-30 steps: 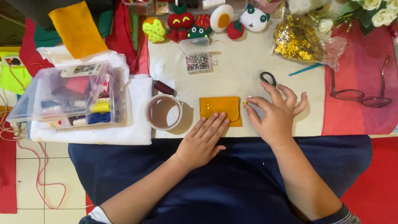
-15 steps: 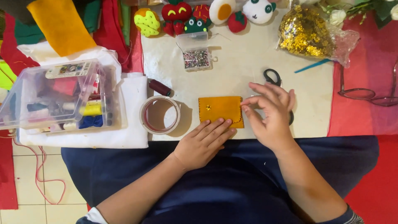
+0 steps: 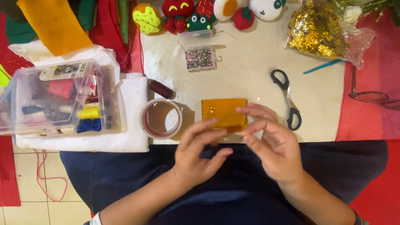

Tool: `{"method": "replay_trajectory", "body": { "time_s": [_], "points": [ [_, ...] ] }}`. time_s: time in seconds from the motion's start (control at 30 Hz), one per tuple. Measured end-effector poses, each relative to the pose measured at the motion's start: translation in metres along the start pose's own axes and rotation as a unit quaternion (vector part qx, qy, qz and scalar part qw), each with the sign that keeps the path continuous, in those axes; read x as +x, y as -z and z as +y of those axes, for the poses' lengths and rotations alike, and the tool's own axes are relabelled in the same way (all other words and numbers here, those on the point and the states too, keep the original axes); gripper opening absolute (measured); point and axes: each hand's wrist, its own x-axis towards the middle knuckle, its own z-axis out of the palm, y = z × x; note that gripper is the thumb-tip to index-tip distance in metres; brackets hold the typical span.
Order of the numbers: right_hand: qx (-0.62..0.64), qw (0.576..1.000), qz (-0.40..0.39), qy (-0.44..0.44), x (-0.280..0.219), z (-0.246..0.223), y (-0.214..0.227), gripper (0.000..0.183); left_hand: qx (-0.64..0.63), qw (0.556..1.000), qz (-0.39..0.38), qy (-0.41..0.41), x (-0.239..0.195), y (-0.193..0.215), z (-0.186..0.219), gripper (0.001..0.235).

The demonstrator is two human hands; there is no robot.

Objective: Applying double-sided tape to the edges of a small yellow pouch for assembly.

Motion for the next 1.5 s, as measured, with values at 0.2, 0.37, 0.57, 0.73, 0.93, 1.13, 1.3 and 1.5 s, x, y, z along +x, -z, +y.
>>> {"method": "replay_trajectory", "body": {
  "time_s": [0.2, 0.37, 0.57, 0.73, 0.93, 1.13, 1.3, 1.5],
  "points": [
    [0.026, 0.999, -0.008, 0.034, -0.014, -0.004, -0.008, 0.002, -0.078, 0.996, 0.045, -0.001, 0.01, 0.001, 0.016, 0.024],
    [0.004, 0.998, -0.006, 0.063, -0.017, 0.0, -0.005, 0.003, -0.106, 0.994, 0.036, -0.018, 0.007, 0.001, 0.011, 0.014],
    [-0.086, 0.991, -0.012, 0.106, -0.013, -0.005, -0.002, 0.002, -0.096, 0.994, 0.038, -0.036, 0.011, 0.001, 0.01, 0.008],
    [-0.209, 0.965, 0.006, 0.16, -0.01, -0.007, -0.004, 0.008, -0.113, 0.993, 0.019, -0.038, 0.011, 0.0, 0.005, 0.01],
    [-0.329, 0.922, 0.07, 0.191, -0.001, 0.006, 0.006, 0.015, 0.007, 0.997, -0.073, -0.019, 0.01, 0.007, 0.001, 0.033],
    [-0.497, 0.813, 0.151, 0.265, 0.02, 0.067, 0.02, 0.02, 0.257, 0.931, -0.149, -0.214, -0.001, -0.004, -0.022, 0.029],
    [-0.567, 0.763, 0.135, 0.28, 0.021, 0.077, 0.013, 0.024, 0.238, 0.939, -0.18, -0.171, -0.003, -0.01, -0.033, 0.021],
    [-0.603, 0.735, 0.111, 0.291, 0.02, 0.078, 0.009, 0.024, 0.217, 0.944, -0.202, -0.147, -0.009, -0.01, -0.038, 0.021]
  ]
}}
